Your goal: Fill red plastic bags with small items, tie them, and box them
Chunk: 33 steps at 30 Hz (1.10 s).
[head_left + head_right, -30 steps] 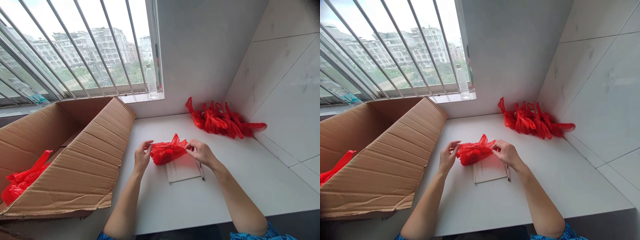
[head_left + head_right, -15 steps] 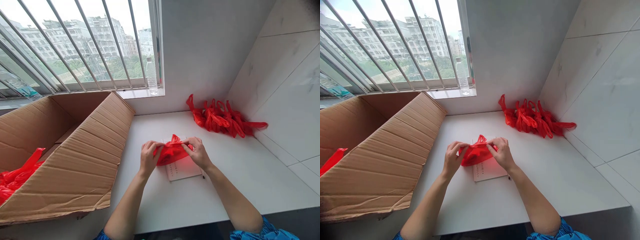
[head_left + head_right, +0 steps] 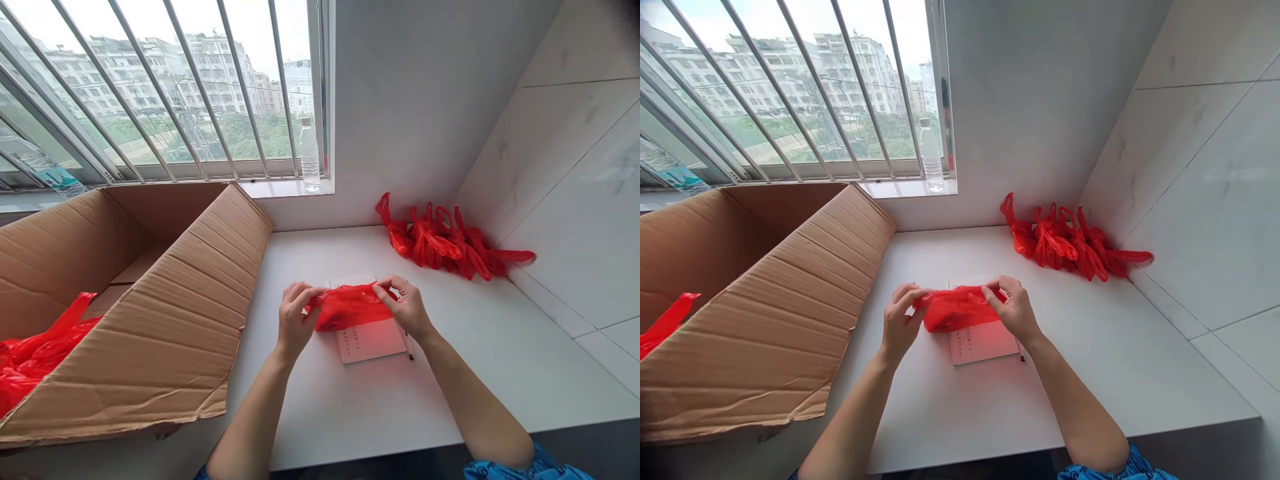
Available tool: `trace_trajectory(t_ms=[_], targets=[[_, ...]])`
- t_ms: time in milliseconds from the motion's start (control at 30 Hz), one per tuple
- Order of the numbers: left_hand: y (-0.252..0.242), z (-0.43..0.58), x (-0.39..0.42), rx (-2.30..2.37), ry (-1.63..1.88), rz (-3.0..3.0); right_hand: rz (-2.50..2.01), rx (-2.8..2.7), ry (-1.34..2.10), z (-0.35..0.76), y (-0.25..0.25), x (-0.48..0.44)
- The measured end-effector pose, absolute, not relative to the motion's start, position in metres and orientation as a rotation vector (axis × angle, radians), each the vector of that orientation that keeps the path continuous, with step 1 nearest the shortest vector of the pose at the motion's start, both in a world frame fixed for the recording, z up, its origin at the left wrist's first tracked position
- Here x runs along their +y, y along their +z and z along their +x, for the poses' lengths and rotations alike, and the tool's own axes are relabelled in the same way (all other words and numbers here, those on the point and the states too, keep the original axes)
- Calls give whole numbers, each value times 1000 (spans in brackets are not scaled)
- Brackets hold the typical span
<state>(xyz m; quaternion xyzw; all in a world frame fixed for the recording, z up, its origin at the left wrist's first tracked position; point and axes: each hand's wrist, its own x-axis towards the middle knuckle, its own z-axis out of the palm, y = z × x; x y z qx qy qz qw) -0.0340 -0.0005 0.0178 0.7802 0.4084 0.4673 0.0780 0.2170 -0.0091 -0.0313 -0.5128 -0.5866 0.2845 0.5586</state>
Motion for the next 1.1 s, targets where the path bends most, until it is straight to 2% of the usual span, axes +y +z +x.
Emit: trace_trajectory(t_ms=[100, 233, 333, 433, 600, 800, 900, 1100], targets=[[21, -41, 3, 1238, 1685, 1837, -1182, -1150, 605, 232, -30, -4], [25, -44, -1, 1053, 1702, 1571, -1121, -1060, 316, 239, -9, -18], [31, -41, -11, 901, 1596, 1690, -957, -1206, 46, 221, 17, -43], [39, -39, -20, 735, 1489, 1817, -835, -1621, 39, 191, 32, -58], [44, -42, -25, 610, 1393, 1798, -1091, -2091, 41, 164, 17, -50], [39, -44, -24, 636, 1382, 1820, -1127, -2229, -22, 172, 1, -43], [37, -45, -24, 651, 1380, 1848, -1419, -2215, -160, 179, -2, -41], [40, -49, -20, 812, 1249, 2394, -1732, -2220, -156, 190, -5, -41]])
